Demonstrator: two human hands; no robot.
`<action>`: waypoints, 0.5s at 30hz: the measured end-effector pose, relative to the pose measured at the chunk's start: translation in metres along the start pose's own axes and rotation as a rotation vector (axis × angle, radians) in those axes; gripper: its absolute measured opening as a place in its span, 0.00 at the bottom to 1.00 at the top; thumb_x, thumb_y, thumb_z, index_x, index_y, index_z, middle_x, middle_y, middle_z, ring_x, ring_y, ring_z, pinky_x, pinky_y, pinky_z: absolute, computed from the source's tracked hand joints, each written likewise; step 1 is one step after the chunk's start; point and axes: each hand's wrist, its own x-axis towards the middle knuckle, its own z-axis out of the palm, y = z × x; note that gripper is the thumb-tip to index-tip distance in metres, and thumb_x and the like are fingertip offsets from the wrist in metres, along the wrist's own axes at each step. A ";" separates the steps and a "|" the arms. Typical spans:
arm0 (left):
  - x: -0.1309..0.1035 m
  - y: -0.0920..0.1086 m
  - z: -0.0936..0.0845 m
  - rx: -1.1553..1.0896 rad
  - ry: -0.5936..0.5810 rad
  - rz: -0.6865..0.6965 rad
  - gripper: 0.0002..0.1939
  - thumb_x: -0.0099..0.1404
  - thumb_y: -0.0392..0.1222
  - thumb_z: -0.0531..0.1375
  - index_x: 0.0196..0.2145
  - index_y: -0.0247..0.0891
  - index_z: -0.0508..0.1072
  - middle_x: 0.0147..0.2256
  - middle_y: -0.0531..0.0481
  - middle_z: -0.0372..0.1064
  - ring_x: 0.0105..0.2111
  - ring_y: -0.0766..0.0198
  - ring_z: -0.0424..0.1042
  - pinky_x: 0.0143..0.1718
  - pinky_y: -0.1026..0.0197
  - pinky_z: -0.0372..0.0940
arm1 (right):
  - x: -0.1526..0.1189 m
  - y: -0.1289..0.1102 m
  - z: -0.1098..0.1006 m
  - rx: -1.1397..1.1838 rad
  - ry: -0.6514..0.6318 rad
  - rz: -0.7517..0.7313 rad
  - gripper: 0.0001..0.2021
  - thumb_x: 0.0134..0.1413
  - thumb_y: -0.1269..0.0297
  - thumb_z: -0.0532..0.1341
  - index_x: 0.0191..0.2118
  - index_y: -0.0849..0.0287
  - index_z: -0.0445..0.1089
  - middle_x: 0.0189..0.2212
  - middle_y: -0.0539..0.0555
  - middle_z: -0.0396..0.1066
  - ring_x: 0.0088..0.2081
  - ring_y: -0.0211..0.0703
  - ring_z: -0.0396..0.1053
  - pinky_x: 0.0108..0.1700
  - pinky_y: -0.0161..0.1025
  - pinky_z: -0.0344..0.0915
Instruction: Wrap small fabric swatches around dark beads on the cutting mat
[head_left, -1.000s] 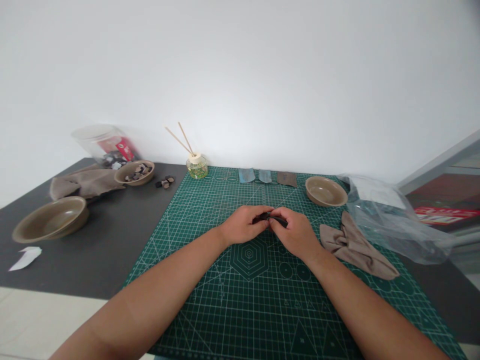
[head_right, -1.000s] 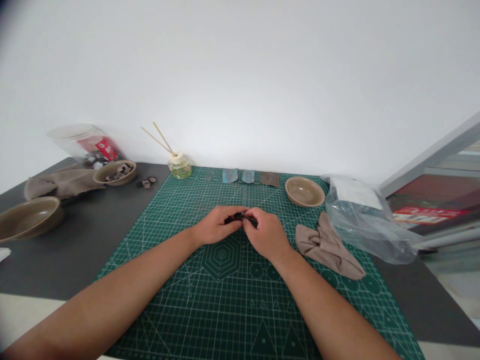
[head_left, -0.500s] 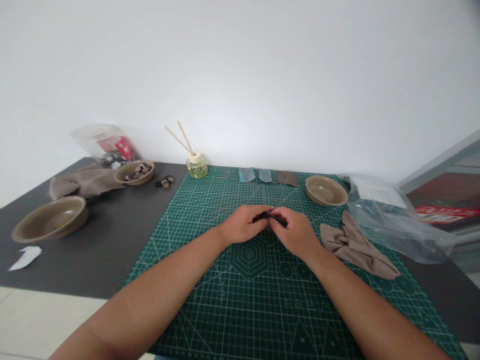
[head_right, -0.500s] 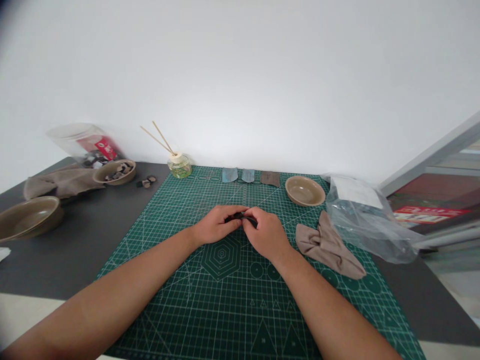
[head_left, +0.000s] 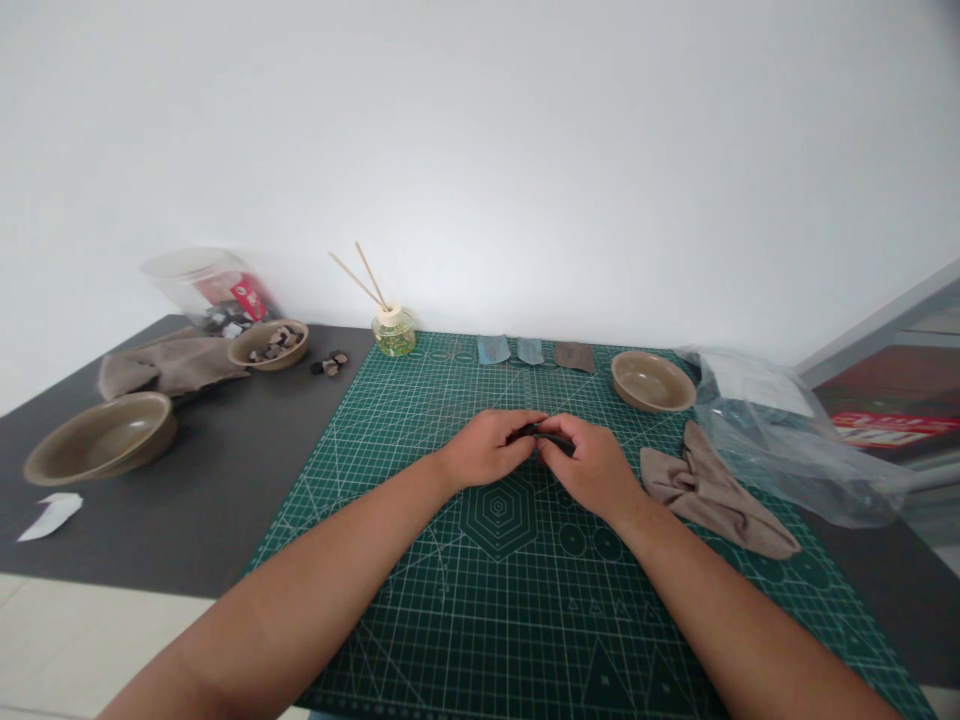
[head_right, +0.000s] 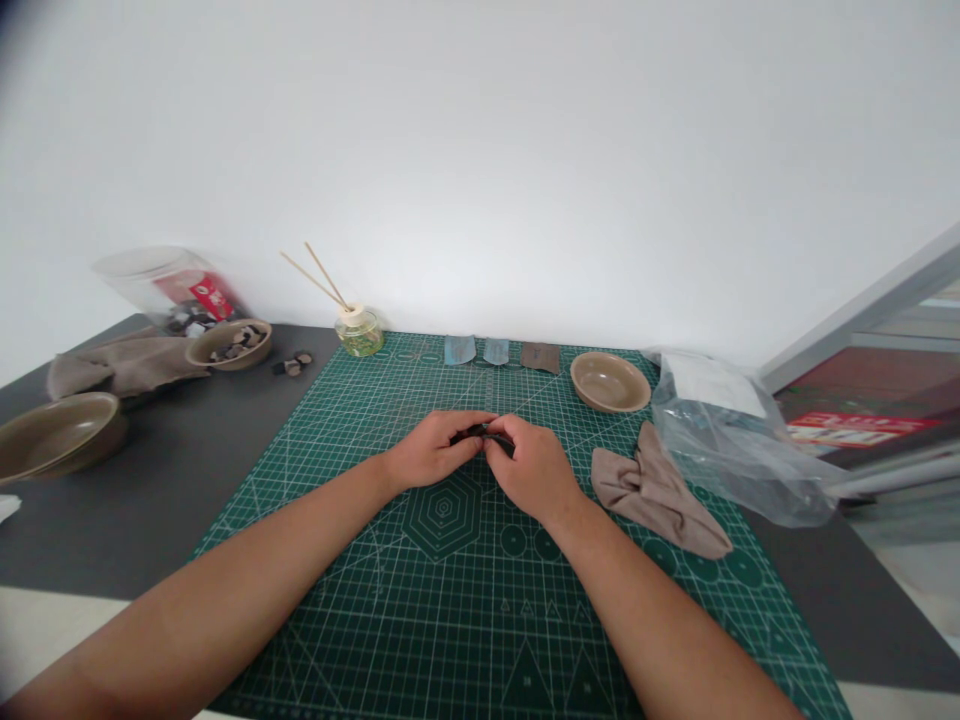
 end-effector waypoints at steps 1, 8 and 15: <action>0.000 0.000 0.000 0.001 -0.001 0.002 0.18 0.61 0.35 0.52 0.49 0.36 0.68 0.41 0.47 0.72 0.37 0.62 0.71 0.40 0.61 0.64 | 0.000 0.000 0.000 -0.001 0.002 -0.001 0.08 0.51 0.67 0.56 0.36 0.58 0.71 0.33 0.52 0.75 0.36 0.44 0.72 0.39 0.40 0.64; 0.000 0.001 0.000 -0.004 -0.005 0.000 0.19 0.61 0.34 0.52 0.50 0.37 0.68 0.42 0.48 0.72 0.39 0.62 0.71 0.41 0.61 0.64 | 0.000 0.001 0.001 0.004 0.007 -0.014 0.08 0.50 0.67 0.56 0.35 0.58 0.71 0.32 0.51 0.75 0.35 0.43 0.72 0.38 0.39 0.64; 0.000 0.001 -0.001 -0.023 -0.014 0.017 0.19 0.61 0.33 0.52 0.49 0.38 0.69 0.41 0.49 0.72 0.39 0.63 0.71 0.41 0.61 0.63 | -0.001 0.001 0.001 0.000 0.004 -0.013 0.08 0.50 0.67 0.56 0.35 0.58 0.71 0.32 0.52 0.75 0.35 0.44 0.72 0.38 0.39 0.64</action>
